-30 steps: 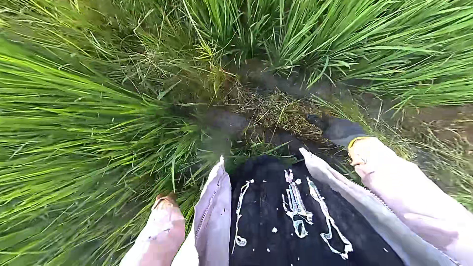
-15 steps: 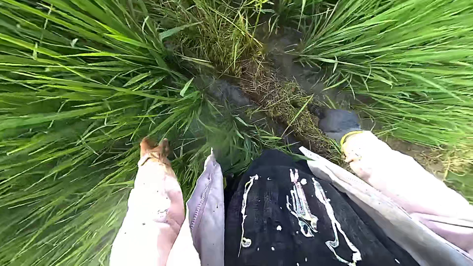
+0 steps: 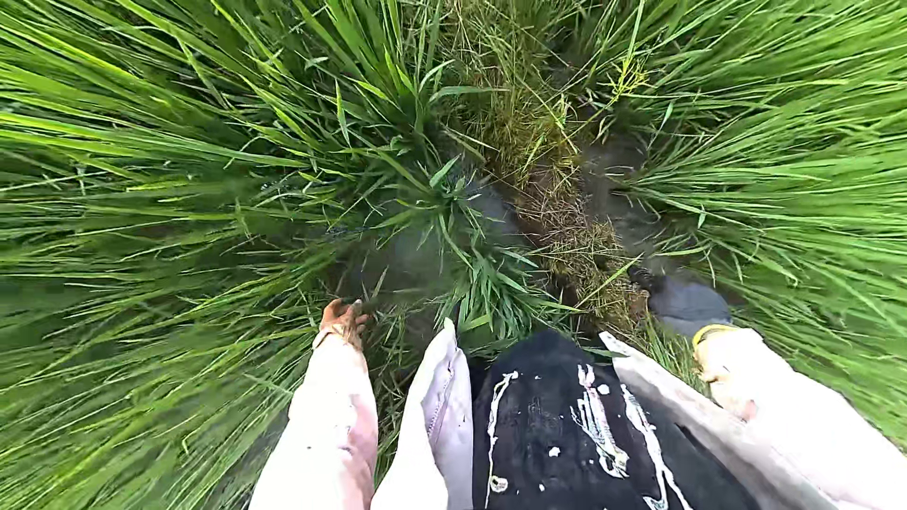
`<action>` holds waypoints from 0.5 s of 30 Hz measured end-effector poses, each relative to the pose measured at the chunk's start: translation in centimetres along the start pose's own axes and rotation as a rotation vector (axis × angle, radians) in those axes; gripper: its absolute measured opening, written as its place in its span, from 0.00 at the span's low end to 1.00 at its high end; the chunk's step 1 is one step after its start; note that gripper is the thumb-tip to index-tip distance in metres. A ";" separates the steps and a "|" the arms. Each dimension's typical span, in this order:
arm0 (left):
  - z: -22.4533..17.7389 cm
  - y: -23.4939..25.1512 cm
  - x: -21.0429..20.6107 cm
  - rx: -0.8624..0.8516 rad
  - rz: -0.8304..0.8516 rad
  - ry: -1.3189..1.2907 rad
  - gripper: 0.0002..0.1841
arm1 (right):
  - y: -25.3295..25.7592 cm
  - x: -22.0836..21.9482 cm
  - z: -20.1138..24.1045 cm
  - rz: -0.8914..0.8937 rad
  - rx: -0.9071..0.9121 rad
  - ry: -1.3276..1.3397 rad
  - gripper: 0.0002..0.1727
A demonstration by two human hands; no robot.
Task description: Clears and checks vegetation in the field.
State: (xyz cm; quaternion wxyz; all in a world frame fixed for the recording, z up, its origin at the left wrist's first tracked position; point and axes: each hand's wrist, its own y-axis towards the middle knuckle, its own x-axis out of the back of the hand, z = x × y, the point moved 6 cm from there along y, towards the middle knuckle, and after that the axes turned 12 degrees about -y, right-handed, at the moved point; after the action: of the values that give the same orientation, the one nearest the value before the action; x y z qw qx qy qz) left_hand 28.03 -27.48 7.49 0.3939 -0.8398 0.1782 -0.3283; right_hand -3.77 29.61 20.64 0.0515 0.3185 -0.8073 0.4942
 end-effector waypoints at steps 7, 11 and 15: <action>-3.8 5.6 1.7 0.006 0.044 -0.027 0.31 | 0.0 0.4 2.9 -0.027 -0.053 -0.041 0.27; -6.7 8.4 4.1 0.015 0.042 -0.033 0.31 | 0.3 1.2 5.6 0.020 -0.090 -0.064 0.27; -8.9 9.0 7.1 0.032 0.047 -0.023 0.32 | -1.1 4.2 7.9 0.010 -0.085 -0.089 0.27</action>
State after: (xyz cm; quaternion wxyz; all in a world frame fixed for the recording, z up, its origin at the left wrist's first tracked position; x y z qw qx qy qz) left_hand 26.61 -41.96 7.60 0.4168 -0.8328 0.1880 -0.3120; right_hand -4.70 20.78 19.17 0.0266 0.3337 -0.8307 0.4448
